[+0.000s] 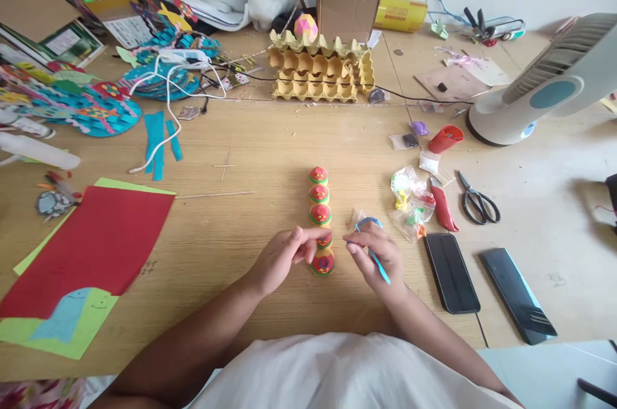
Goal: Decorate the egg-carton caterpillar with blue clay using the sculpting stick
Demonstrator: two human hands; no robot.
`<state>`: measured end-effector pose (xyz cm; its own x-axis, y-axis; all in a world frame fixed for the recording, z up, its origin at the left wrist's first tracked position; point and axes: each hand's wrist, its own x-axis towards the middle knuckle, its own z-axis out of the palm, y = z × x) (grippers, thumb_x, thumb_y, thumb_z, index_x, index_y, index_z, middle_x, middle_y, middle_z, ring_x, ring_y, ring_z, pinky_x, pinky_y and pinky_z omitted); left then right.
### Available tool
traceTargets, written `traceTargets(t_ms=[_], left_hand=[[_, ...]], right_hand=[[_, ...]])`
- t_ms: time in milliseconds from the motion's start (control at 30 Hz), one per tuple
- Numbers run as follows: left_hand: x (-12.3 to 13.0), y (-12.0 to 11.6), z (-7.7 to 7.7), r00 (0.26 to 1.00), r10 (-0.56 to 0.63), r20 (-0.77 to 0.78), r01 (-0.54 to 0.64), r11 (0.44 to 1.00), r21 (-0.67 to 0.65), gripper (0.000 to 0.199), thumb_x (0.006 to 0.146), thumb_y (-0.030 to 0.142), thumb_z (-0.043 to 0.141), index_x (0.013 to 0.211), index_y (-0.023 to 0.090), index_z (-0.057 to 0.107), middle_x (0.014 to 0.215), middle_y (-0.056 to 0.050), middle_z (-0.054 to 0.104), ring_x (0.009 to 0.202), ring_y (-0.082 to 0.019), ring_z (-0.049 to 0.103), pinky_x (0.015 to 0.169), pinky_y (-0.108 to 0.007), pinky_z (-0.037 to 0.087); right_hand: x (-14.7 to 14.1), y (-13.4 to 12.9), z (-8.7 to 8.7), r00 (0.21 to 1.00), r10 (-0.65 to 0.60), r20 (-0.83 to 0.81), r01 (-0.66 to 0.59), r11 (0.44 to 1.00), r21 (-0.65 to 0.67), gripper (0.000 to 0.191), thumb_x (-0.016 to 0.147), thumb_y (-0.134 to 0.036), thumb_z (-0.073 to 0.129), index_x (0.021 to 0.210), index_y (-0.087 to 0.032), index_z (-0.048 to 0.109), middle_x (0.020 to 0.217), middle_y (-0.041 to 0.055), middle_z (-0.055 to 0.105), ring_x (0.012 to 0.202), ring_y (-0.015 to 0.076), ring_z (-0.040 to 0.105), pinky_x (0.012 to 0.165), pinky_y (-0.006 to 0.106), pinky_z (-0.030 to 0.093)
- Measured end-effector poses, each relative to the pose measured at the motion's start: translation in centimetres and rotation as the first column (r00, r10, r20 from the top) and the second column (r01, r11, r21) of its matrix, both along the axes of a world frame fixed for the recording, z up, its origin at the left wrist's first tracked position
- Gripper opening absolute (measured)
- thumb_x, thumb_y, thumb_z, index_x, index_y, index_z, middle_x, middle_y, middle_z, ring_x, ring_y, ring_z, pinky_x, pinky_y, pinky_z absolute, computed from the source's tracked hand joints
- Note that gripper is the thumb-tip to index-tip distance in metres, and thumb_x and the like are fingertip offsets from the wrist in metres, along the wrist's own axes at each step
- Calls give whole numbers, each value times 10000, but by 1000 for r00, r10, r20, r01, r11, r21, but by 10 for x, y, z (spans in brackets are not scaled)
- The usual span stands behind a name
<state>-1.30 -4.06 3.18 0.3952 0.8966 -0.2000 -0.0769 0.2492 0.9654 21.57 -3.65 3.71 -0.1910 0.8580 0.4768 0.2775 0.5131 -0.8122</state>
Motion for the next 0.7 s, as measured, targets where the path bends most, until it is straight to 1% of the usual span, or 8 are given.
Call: traceTargets(t_ms=[100,167,200,300,367,467,567,700], left_hand=[[0,4,-1,962,268,-43,-264,961,87,547,1033,578,470,1216,161,772,687,4,484,626,-121,379,590,-275,305],[1,5,-2,939,342,-21,-338,935,107,479,1031,534,512,1178,165,780,680,8,483,626,-118,387,584,-269,309],[2,5,-3,936,351,-13,-348,931,112,459,1029,522,525,1164,167,782,678,9,488,629,-117,397,583,-265,313],[6,2,-1,945,325,-38,-318,939,132,414,1018,502,560,1126,173,788,683,5,533,658,-123,465,609,-254,367],[9,0,2,953,290,-86,-273,947,169,388,1015,484,572,1112,173,784,736,-13,620,695,-132,535,658,-257,433],[13,-3,4,961,250,-120,-207,934,291,300,1004,408,615,1119,174,763,967,-68,749,825,-161,654,759,-273,518],[15,-3,0,963,242,-120,-175,898,404,230,1014,328,605,1135,188,742,1066,-84,756,955,-186,697,830,-285,549],[15,-2,-4,959,242,-145,-143,861,488,194,1018,258,595,1147,200,728,978,-56,731,818,-137,656,731,-246,523]], right_hand=[[0,-4,9,991,-115,-66,104,983,-153,250,1037,-313,576,824,-216,663,734,12,629,704,167,590,689,320,483],[0,-6,18,989,-132,-62,115,967,-227,384,1061,-379,522,733,-209,623,661,4,582,650,161,561,636,307,456],[0,-7,22,993,-104,-49,88,963,-256,441,1066,-403,508,687,-206,616,621,2,569,608,154,542,604,303,440],[-1,-6,31,999,-23,-45,8,954,-299,526,1058,-447,524,603,-201,619,541,-4,544,512,132,498,531,295,402],[-5,-2,31,997,-12,-71,-10,955,-296,490,1038,-457,566,631,-201,662,553,-3,572,530,134,529,537,285,417],[-12,7,22,991,8,-134,-54,938,-344,313,966,-464,687,799,-203,728,712,23,696,641,155,617,585,276,480],[-16,11,11,989,27,-142,-75,934,-349,386,979,-481,660,726,-193,707,631,11,663,558,132,567,534,259,453],[-13,10,3,992,93,-90,-116,945,-307,519,1018,-469,598,592,-186,685,514,3,603,487,117,529,505,262,414]])
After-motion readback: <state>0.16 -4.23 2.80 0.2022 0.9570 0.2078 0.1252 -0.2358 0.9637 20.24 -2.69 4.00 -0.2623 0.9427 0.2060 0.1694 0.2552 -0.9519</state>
